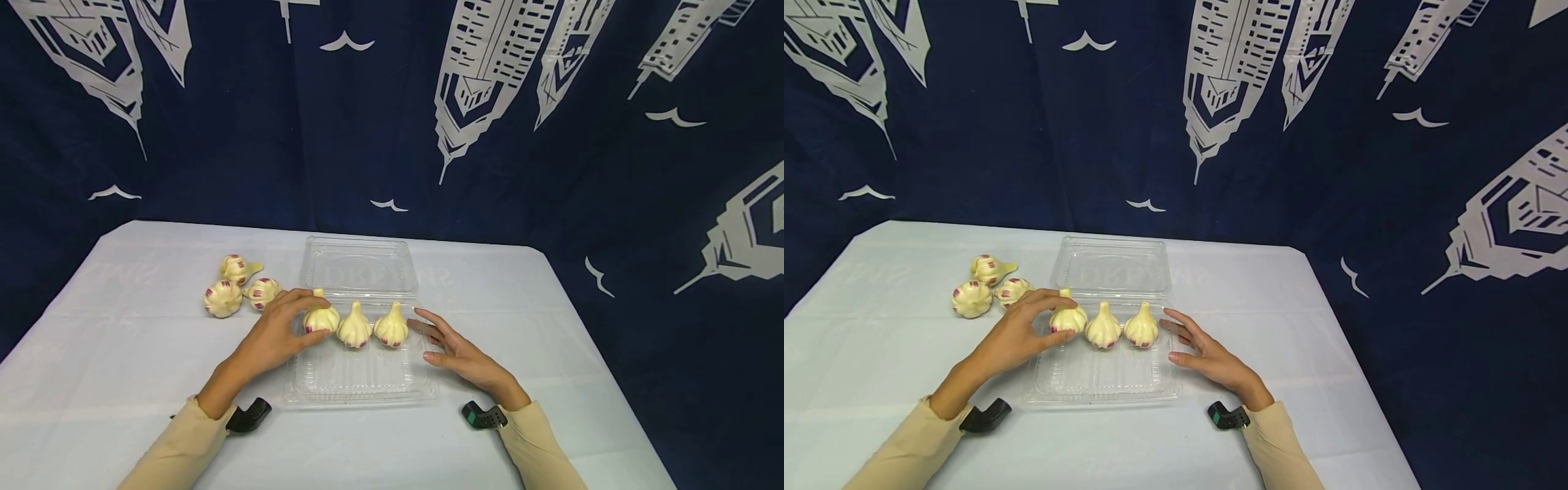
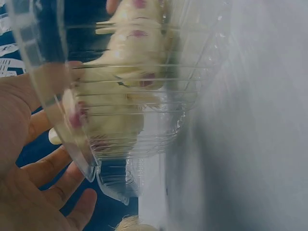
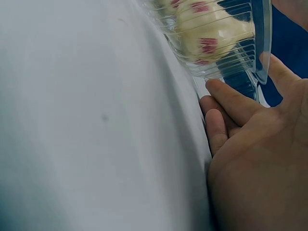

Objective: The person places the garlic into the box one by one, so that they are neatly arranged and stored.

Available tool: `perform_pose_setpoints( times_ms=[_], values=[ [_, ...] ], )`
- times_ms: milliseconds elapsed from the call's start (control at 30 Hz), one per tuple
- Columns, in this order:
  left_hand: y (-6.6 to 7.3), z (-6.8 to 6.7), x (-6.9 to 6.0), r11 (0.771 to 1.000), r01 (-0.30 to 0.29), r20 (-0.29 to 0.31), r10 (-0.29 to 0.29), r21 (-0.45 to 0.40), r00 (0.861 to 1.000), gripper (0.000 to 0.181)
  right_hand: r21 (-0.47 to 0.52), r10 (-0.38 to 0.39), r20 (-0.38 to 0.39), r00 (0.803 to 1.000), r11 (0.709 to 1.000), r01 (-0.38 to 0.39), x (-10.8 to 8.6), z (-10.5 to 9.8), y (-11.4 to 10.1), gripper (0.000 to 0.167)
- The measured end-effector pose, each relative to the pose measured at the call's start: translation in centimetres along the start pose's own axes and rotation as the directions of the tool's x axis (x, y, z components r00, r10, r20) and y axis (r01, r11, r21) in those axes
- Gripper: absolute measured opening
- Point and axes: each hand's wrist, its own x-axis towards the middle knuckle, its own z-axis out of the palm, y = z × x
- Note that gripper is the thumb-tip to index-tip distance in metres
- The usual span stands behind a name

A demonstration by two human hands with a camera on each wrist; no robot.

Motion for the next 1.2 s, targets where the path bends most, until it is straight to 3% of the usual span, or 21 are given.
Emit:
perform_pose_setpoints(
  times_ms=[367, 800, 1000, 1200],
  values=[
    [0.1, 0.7, -0.1, 0.997, 0.031, 0.028, -0.033, 0.070, 0.999, 0.043, 0.000, 0.007, -0.009, 1.000, 1.000, -0.007, 0.0, 0.0, 0.0, 0.074],
    [0.3, 0.0, -0.1, 0.998, 0.055, 0.033, -0.055, 0.010, 0.998, 0.043, 0.018, 0.033, -0.004, 0.999, 0.999, -0.032, -0.1, 0.1, 0.0, 0.075],
    [0.3, -1.2, -0.1, 1.000, 0.013, -0.054, -0.011, 0.020, 0.998, 0.034, 0.009, 0.019, -0.003, 1.000, 1.000, -0.019, -0.1, 0.1, 0.0, 0.075],
    [-0.6, -2.4, -0.1, 0.998, -0.016, -0.143, 0.025, 0.064, 0.989, 0.028, 0.020, 0.022, 0.002, 1.000, 1.000, -0.022, 0.0, 0.1, 0.0, 0.075]
  ],
)
